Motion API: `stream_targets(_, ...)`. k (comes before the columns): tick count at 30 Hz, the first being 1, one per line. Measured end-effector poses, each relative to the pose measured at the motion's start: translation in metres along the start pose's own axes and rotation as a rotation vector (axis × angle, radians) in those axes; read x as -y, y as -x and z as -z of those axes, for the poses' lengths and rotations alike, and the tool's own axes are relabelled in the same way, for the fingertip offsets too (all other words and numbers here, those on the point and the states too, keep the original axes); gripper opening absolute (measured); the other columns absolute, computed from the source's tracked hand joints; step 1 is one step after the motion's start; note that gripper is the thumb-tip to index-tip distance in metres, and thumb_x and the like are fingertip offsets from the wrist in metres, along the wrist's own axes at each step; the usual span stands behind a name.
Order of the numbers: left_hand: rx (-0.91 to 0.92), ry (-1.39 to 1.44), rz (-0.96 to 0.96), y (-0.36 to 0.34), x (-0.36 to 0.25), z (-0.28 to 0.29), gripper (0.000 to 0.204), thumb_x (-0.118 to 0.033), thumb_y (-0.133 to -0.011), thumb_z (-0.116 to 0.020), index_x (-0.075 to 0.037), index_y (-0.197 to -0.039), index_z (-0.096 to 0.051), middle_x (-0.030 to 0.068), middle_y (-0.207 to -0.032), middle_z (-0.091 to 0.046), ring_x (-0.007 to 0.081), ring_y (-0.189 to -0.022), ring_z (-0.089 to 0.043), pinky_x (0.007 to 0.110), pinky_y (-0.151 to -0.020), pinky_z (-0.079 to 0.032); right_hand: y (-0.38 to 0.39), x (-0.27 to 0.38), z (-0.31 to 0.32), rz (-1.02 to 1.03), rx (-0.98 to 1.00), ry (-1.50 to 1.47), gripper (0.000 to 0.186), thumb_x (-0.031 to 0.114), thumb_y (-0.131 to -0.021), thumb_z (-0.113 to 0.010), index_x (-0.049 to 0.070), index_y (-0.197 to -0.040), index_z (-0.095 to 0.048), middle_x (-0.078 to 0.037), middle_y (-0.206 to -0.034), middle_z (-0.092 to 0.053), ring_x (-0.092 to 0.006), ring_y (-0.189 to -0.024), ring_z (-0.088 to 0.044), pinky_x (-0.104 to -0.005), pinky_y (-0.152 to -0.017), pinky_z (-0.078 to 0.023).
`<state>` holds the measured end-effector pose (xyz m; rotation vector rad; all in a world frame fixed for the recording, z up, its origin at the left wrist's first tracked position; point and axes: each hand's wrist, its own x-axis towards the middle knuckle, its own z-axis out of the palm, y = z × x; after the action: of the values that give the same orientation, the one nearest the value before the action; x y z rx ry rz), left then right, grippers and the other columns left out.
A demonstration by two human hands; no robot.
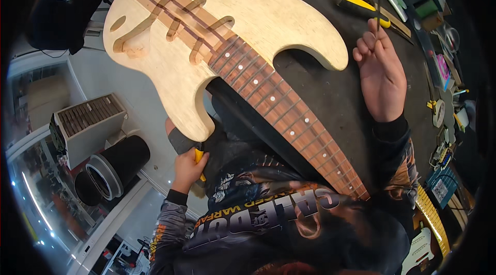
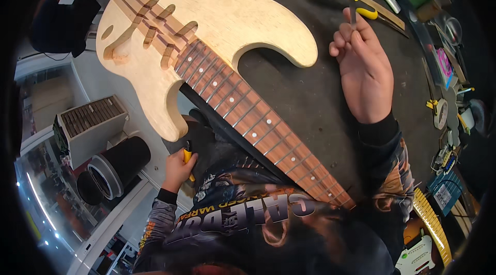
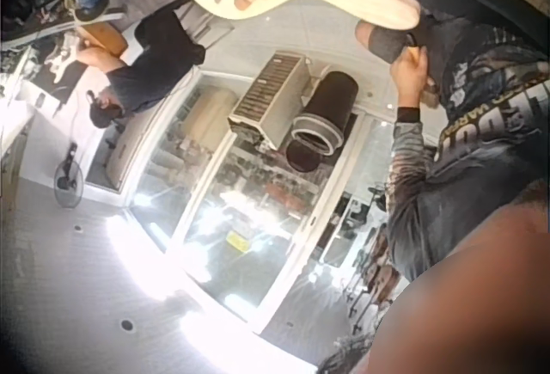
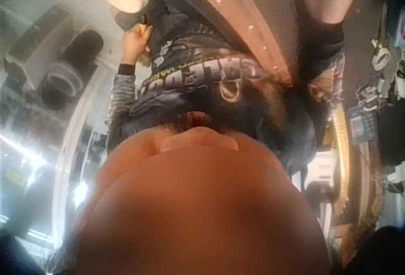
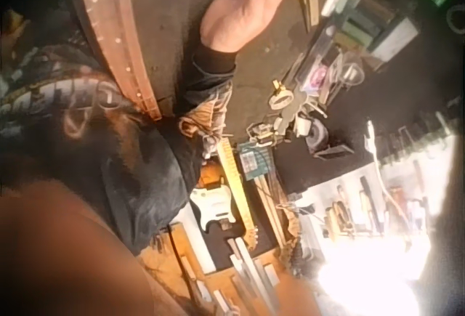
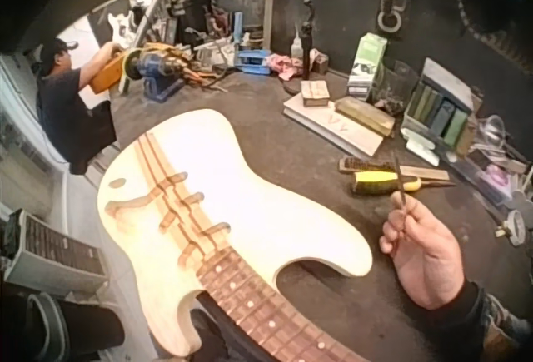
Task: The person cleans the fretboard of a guitar body using a brush and a thin metal tool, repeatedly brushing away debris and scraping between the frets.
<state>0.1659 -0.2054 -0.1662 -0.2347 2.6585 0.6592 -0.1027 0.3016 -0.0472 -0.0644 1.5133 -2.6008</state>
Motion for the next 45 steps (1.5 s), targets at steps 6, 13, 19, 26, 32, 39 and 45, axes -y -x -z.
stream_targets(6, -0.030, -0.032, -0.011, 0.001, 0.007, -0.009, 0.044, -0.044, -0.103, -0.086, -0.004, -0.088, -0.075, 0.0240, -0.076, -0.075, 0.0493, -0.074, -0.077, 0.058, -0.070, -0.060, -0.004, -0.006, 0.008, 0.016, 0.069, -0.044, 0.033, 0.022, -0.123, -0.060, 0.004, -0.150, -0.062, -0.004, -0.129, -0.059, -0.0193, -0.121, -0.059, -0.0393, -0.109, -0.049)
stream_targets(13, -0.061, -0.015, 0.010, 0.006, 0.013, -0.009, 0.042, -0.042, -0.102, -0.087, -0.005, -0.088, -0.075, 0.0241, -0.077, -0.075, 0.0497, -0.075, -0.076, 0.058, -0.068, -0.059, -0.004, -0.004, 0.008, 0.003, 0.069, 0.010, 0.026, 0.023, -0.123, -0.059, 0.007, -0.143, -0.063, -0.006, -0.128, -0.061, -0.0212, -0.127, -0.062, -0.0407, -0.114, -0.050)
stream_targets(19, -0.114, 0.017, 0.028, 0.019, 0.014, -0.013, 0.042, -0.040, -0.101, -0.089, -0.005, -0.084, -0.072, 0.0234, -0.075, -0.073, 0.0499, -0.072, -0.074, 0.057, -0.066, -0.056, -0.004, -0.002, 0.003, 0.008, 0.050, 0.059, 0.025, 0.023, -0.122, -0.058, 0.007, -0.141, -0.063, -0.006, -0.126, -0.062, -0.0211, -0.126, -0.062, -0.0408, -0.114, -0.050)
stream_targets(26, -0.151, 0.041, 0.061, 0.029, 0.012, -0.017, 0.044, -0.039, -0.101, -0.089, -0.005, -0.082, -0.068, 0.0226, -0.073, -0.072, 0.0495, -0.070, -0.073, 0.057, -0.064, -0.055, -0.006, -0.001, 0.004, 0.013, 0.063, 0.088, 0.025, 0.022, -0.122, -0.057, 0.006, -0.140, -0.063, -0.007, -0.126, -0.062, -0.0211, -0.126, -0.062, -0.0404, -0.114, -0.051)
stream_targets(32, -0.132, 0.020, 0.075, 0.030, 0.009, -0.009, 0.045, -0.037, -0.104, -0.089, -0.004, -0.083, -0.067, 0.0228, -0.072, -0.069, 0.0460, -0.069, -0.074, 0.055, -0.065, -0.055, -0.008, 0.000, 0.002, 0.016, 0.063, 0.111, 0.026, 0.022, -0.123, -0.057, 0.006, -0.142, -0.062, -0.007, -0.126, -0.062, -0.0215, -0.126, -0.063, -0.0407, -0.114, -0.051)
stream_targets(39, -0.065, 1.073, -0.168, 0.016, -0.065, 0.147, 0.032, -0.030, -0.115, -0.070, 0.000, -0.106, -0.064, 0.0228, -0.086, -0.075, 0.0316, -0.074, -0.075, 0.041, -0.070, -0.062, -0.003, -0.001, 0.002, 0.025, 0.039, 0.106, 0.024, 0.022, -0.123, -0.057, 0.006, -0.140, -0.062, -0.007, -0.126, -0.062, -0.0213, -0.125, -0.063, -0.0404, -0.113, -0.051)
stream_targets(45, -0.293, 1.422, -0.784, -0.048, -0.195, 0.206, 0.057, -0.051, -0.128, -0.045, 0.003, -0.116, -0.057, 0.0345, -0.104, -0.075, 0.0448, -0.090, -0.086, 0.046, -0.074, -0.072, -0.009, -0.007, -0.005, 0.028, 0.048, 0.112, 0.022, 0.022, -0.122, -0.059, 0.006, -0.137, -0.061, -0.007, -0.125, -0.062, -0.0208, -0.123, -0.063, -0.0403, -0.111, -0.052)
